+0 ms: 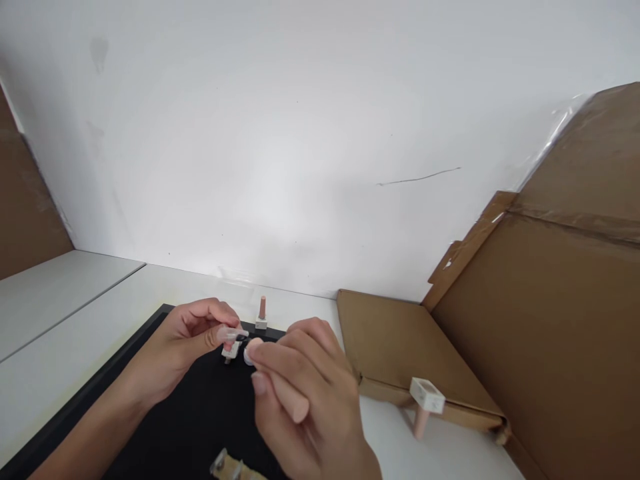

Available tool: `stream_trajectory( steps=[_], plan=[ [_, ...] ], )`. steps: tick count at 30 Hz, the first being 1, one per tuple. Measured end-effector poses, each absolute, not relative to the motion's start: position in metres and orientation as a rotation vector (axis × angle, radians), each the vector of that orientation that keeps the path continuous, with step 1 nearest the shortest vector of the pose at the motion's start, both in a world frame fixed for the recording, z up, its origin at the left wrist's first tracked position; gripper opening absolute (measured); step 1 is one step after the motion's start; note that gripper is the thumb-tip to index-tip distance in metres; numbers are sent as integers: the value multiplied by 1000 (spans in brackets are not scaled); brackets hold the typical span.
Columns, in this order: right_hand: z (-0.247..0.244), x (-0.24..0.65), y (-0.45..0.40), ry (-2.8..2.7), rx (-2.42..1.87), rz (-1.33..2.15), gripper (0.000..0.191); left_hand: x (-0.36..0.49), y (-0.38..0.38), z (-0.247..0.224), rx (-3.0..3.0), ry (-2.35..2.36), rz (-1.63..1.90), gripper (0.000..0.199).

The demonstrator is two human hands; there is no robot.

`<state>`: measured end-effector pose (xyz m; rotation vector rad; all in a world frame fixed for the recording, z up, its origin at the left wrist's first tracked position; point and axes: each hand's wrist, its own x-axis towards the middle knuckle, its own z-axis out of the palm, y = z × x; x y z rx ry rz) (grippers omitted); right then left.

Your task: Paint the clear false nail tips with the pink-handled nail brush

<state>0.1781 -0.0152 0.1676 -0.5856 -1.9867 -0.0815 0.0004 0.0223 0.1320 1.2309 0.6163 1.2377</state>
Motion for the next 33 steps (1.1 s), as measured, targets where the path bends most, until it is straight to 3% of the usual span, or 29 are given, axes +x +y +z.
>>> stream_trajectory(
  steps=[8,16,23,33],
  plan=[
    [171,175,-17,-2067,-428,2,32,0,21,136,1194,609,1242,9],
    [165,182,-15,-1962,-593,-119,33,-1,21,133,1217,611,1257,9],
    [172,175,-18,-2078,-424,32,33,1,22,135,1229,612,1275,6],
    [167,187,-13,-1980,-607,-141,34,-1,22,133,1258,602,1287,5]
  ],
)
